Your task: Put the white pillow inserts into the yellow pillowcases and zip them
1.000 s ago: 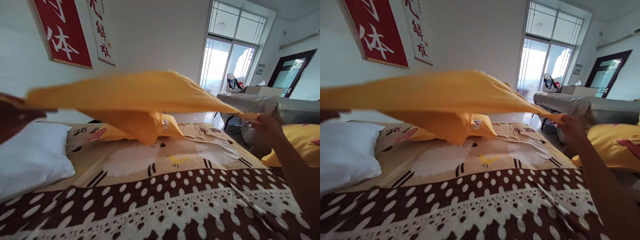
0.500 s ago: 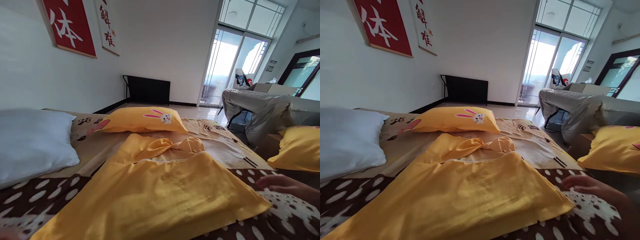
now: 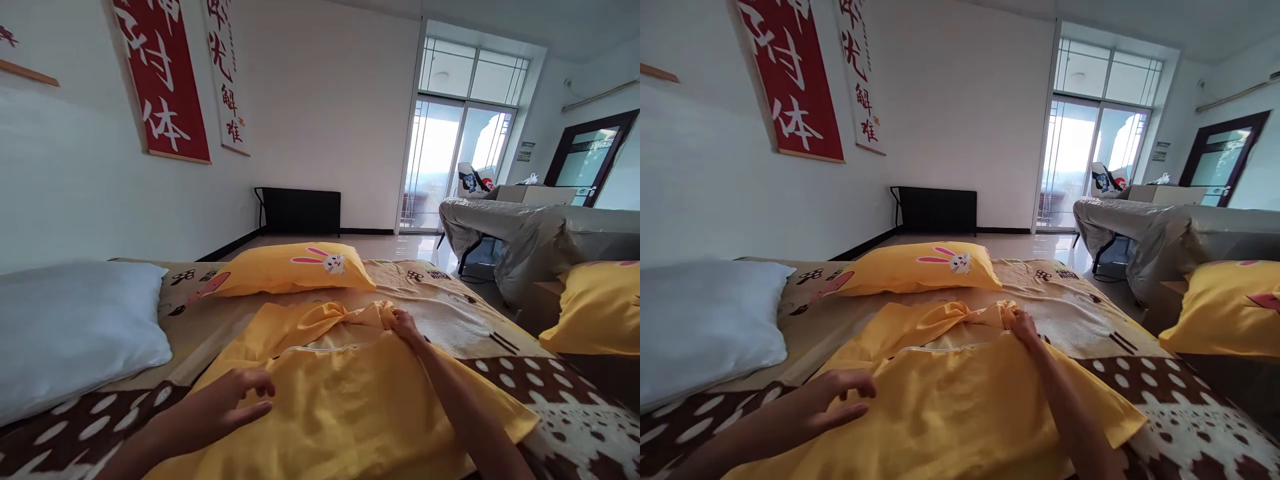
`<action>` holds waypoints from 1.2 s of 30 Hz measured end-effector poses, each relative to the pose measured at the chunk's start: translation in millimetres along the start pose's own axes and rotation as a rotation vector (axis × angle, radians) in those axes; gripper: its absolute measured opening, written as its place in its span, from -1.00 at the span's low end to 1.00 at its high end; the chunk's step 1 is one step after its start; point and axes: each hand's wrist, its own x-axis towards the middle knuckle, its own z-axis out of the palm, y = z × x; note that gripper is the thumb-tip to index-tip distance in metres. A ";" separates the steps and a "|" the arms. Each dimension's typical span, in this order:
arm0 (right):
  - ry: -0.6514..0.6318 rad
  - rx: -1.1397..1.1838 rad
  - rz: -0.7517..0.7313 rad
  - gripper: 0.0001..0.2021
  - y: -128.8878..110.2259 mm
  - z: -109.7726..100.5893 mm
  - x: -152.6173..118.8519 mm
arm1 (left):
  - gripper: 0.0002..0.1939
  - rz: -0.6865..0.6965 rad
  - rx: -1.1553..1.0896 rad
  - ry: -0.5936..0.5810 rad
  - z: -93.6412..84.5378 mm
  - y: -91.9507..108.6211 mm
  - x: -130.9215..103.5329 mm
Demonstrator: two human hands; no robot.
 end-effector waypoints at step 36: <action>-0.416 0.229 -0.262 -0.92 -38.0 40.5 -56.2 | -0.75 0.866 0.706 0.781 130.5 2.6 88.4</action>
